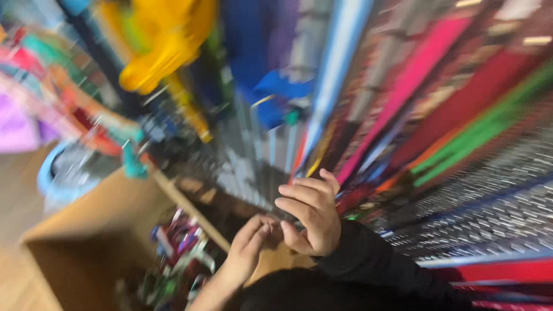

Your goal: The person takes various pet leashes and collars out of a box one by one, attaches their clips to a hanging rack, and organizes them by style and color.

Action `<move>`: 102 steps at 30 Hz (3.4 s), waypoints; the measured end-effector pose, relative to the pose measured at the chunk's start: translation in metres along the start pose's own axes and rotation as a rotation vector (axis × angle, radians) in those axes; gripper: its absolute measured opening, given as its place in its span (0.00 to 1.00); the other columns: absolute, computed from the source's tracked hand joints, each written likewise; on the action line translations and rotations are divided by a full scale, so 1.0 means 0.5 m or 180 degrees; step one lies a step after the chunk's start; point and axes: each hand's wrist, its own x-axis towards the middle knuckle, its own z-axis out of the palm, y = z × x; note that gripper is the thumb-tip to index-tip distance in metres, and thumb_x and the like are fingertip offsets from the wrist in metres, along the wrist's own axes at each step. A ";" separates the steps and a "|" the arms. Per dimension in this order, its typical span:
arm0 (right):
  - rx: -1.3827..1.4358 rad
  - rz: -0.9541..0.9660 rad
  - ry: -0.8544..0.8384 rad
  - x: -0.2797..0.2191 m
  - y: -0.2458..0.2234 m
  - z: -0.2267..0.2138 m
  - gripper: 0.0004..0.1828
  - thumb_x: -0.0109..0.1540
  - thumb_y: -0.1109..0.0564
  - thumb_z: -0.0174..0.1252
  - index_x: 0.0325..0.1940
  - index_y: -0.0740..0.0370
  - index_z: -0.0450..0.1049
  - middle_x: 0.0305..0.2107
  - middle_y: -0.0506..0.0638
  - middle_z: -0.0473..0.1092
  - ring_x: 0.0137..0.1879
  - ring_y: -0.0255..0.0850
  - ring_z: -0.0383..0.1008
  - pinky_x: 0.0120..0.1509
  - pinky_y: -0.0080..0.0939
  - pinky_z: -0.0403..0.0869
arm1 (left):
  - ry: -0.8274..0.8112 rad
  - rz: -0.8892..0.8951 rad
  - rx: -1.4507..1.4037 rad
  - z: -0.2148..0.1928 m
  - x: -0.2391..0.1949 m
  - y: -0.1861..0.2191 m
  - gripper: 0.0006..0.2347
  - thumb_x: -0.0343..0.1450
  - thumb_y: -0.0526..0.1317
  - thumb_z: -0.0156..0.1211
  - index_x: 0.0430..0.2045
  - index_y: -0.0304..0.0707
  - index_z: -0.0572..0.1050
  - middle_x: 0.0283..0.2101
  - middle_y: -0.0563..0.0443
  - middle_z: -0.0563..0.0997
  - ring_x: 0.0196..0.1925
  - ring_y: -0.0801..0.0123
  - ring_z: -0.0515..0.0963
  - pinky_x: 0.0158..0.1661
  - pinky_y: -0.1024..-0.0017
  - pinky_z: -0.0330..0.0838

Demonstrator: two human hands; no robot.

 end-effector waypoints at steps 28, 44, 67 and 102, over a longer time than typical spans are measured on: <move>0.1269 -0.0401 -0.2925 0.078 -0.176 0.681 0.11 0.68 0.45 0.64 0.52 0.48 0.81 0.49 0.49 0.75 0.59 0.56 0.74 0.63 0.63 0.68 | 0.2434 -0.0737 0.3149 -0.353 -0.482 0.175 0.09 0.77 0.39 0.58 0.47 0.46 0.85 0.39 0.46 0.89 0.44 0.45 0.88 0.49 0.50 0.81; -0.0904 0.0127 -0.6265 -0.134 -0.174 1.204 0.19 0.65 0.62 0.55 0.59 0.64 0.82 0.51 0.63 0.79 0.56 0.56 0.81 0.61 0.54 0.82 | 0.2057 -0.0117 0.3076 -0.396 -0.518 0.163 0.08 0.78 0.44 0.54 0.41 0.44 0.80 0.39 0.51 0.86 0.40 0.56 0.84 0.41 0.59 0.71; 0.0768 0.0212 -0.5356 -0.196 -0.215 1.180 0.23 0.71 0.46 0.49 0.69 0.43 0.76 0.37 0.69 0.77 0.42 0.69 0.78 0.45 0.62 0.74 | 0.1945 0.0188 0.2961 -0.425 -0.503 0.174 0.07 0.79 0.42 0.53 0.41 0.44 0.79 0.39 0.52 0.85 0.37 0.56 0.83 0.39 0.60 0.70; 0.2839 0.1052 -0.2673 0.007 -0.443 0.441 0.07 0.65 0.57 0.48 0.46 0.57 0.70 0.33 0.46 0.69 0.38 0.39 0.69 0.49 0.38 0.68 | 0.0844 -0.0075 0.2254 -0.365 -0.477 0.130 0.16 0.83 0.47 0.45 0.55 0.34 0.74 0.53 0.36 0.82 0.56 0.50 0.82 0.55 0.55 0.75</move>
